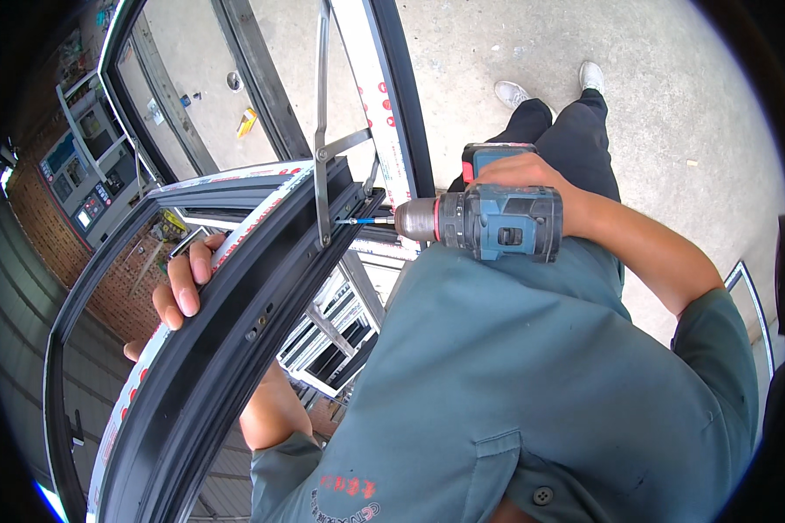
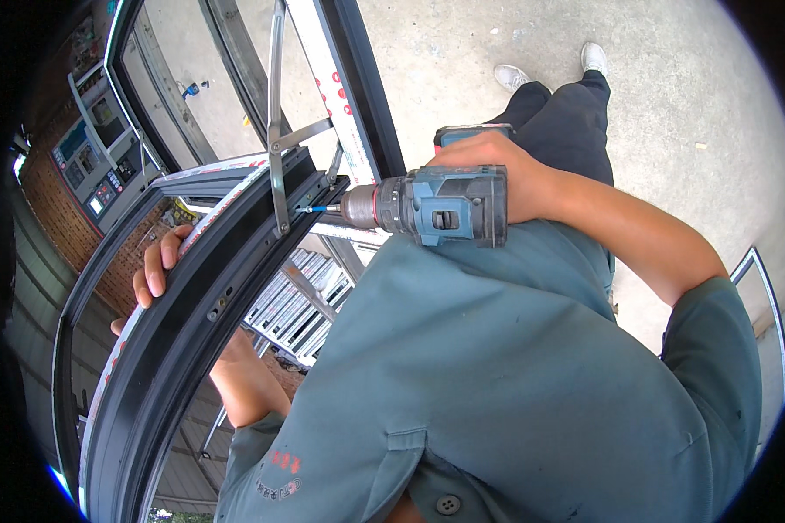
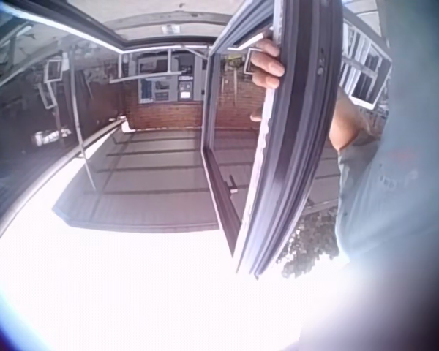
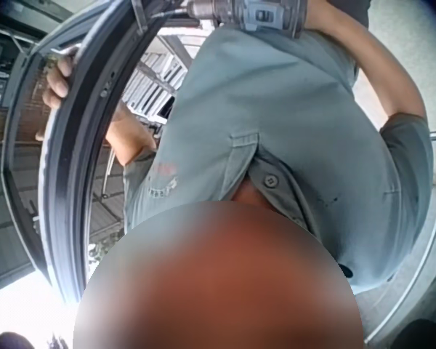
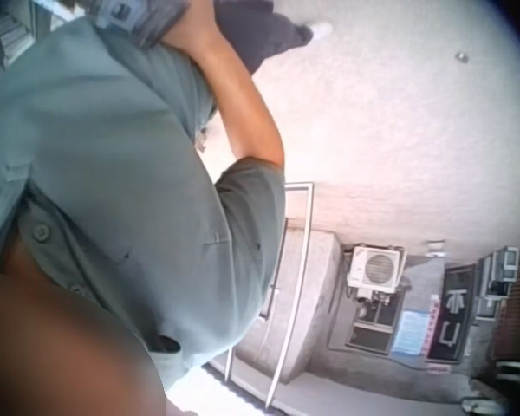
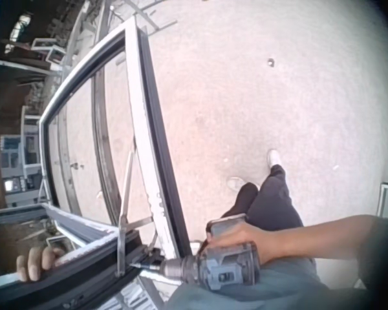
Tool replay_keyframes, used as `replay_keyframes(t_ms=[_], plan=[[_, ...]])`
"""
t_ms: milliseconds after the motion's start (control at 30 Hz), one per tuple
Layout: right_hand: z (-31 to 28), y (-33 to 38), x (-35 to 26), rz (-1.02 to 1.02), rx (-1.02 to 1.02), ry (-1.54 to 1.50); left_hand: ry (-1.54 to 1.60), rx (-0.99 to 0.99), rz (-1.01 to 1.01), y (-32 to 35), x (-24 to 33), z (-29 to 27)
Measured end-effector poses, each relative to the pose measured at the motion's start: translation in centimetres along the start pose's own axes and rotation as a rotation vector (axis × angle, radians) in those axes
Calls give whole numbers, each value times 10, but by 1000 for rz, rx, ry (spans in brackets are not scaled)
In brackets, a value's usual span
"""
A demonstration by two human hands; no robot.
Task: The person uses a cordless drill to fasten screws into a large metal window frame. They repeatedly pick up screws from a container on the floor, position them into pre-drilled holes on the frame, and drive them in with the drill while holding the frame steady.
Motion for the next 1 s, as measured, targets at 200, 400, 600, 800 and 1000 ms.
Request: replay_keyframes(t_ms=[200,400,600,800,1000], plan=[[2,2,2,2,4,3,23,-5,1,-2,-1,1],[3,4,2,-12,7,-15,45,17,-1,-1,-3,0],[5,4,2,-11,4,-24,22,4,0,0,-2,-3],[5,4,3,7,5,-23,19,-18,23,-1,-2,-4],[6,1,0,44,-9,-60,40,-21,7,-2,-4,-5]])
Point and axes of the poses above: each hand's wrist, its own y-axis away from the middle knuckle, its own z-axis out of the palm, x = y × z, the point moved 6 cm from there along -y, towards the middle knuckle, and after that the axes turned 12 degrees about -y, right-handed, at the moved point
